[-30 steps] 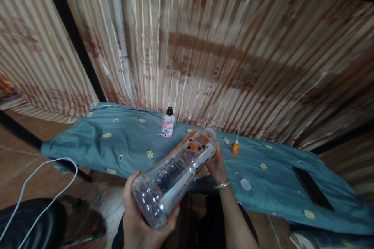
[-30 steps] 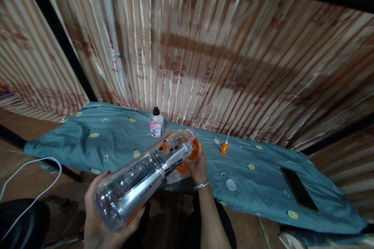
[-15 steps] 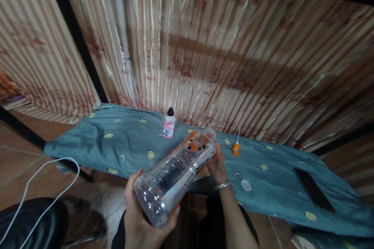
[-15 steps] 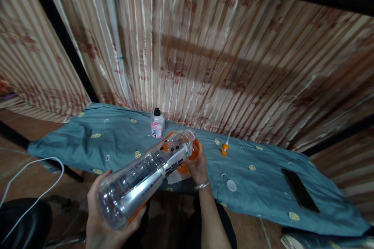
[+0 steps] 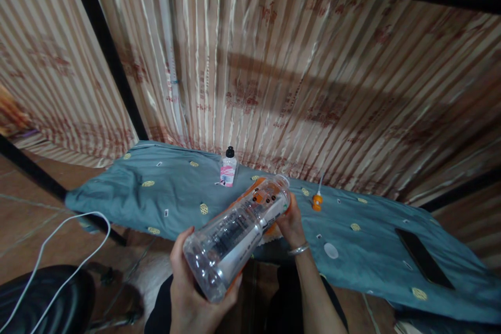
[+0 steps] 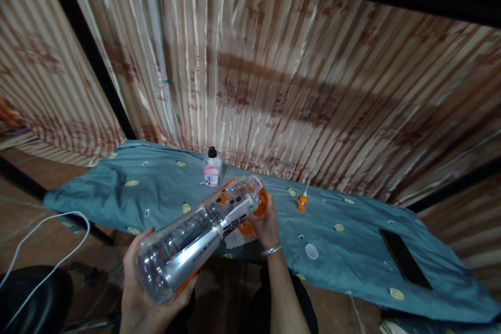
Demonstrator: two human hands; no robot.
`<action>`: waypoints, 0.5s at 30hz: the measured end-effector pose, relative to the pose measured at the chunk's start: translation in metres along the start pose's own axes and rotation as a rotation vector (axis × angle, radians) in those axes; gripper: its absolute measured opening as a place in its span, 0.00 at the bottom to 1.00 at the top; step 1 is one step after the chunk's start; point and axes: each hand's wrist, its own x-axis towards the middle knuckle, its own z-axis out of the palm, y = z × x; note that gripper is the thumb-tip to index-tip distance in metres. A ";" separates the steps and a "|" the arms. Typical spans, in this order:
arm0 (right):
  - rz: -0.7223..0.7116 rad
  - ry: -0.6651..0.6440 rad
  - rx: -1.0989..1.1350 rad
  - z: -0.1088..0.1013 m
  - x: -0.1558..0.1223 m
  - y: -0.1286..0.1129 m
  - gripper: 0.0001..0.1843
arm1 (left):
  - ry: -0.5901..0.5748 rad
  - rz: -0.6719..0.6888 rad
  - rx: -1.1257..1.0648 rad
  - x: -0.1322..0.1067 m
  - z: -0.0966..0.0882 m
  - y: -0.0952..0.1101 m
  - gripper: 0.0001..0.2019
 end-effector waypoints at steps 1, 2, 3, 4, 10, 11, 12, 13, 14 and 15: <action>0.007 -0.007 -0.006 0.000 0.000 0.000 0.29 | 0.000 -0.009 -0.005 0.000 0.000 -0.001 0.43; 0.013 -0.011 -0.009 -0.001 0.000 0.001 0.29 | 0.002 -0.015 -0.006 0.000 0.000 -0.001 0.44; 0.018 -0.014 -0.008 -0.001 0.000 0.002 0.29 | 0.004 -0.018 -0.005 0.000 0.000 -0.002 0.44; 0.020 -0.015 -0.004 -0.001 0.000 0.002 0.29 | 0.007 -0.015 0.000 0.000 0.000 -0.002 0.44; 0.000 0.012 -0.008 0.000 0.001 0.004 0.29 | 0.010 -0.015 -0.005 0.000 0.001 0.003 0.43; -0.004 0.017 -0.021 0.001 0.001 0.003 0.28 | 0.009 -0.022 -0.004 0.000 0.001 0.004 0.43; -0.008 0.020 -0.032 0.000 0.001 0.003 0.27 | 0.007 -0.026 -0.001 0.000 0.000 0.004 0.43; -0.010 0.019 -0.039 0.000 0.001 0.002 0.27 | 0.004 -0.026 0.001 0.000 0.000 0.005 0.43; -0.013 0.017 -0.038 0.000 0.001 0.002 0.26 | 0.002 -0.024 0.004 0.000 0.000 0.005 0.43; -0.016 0.014 -0.035 0.000 0.001 0.001 0.26 | 0.002 -0.020 0.011 0.000 -0.001 0.004 0.43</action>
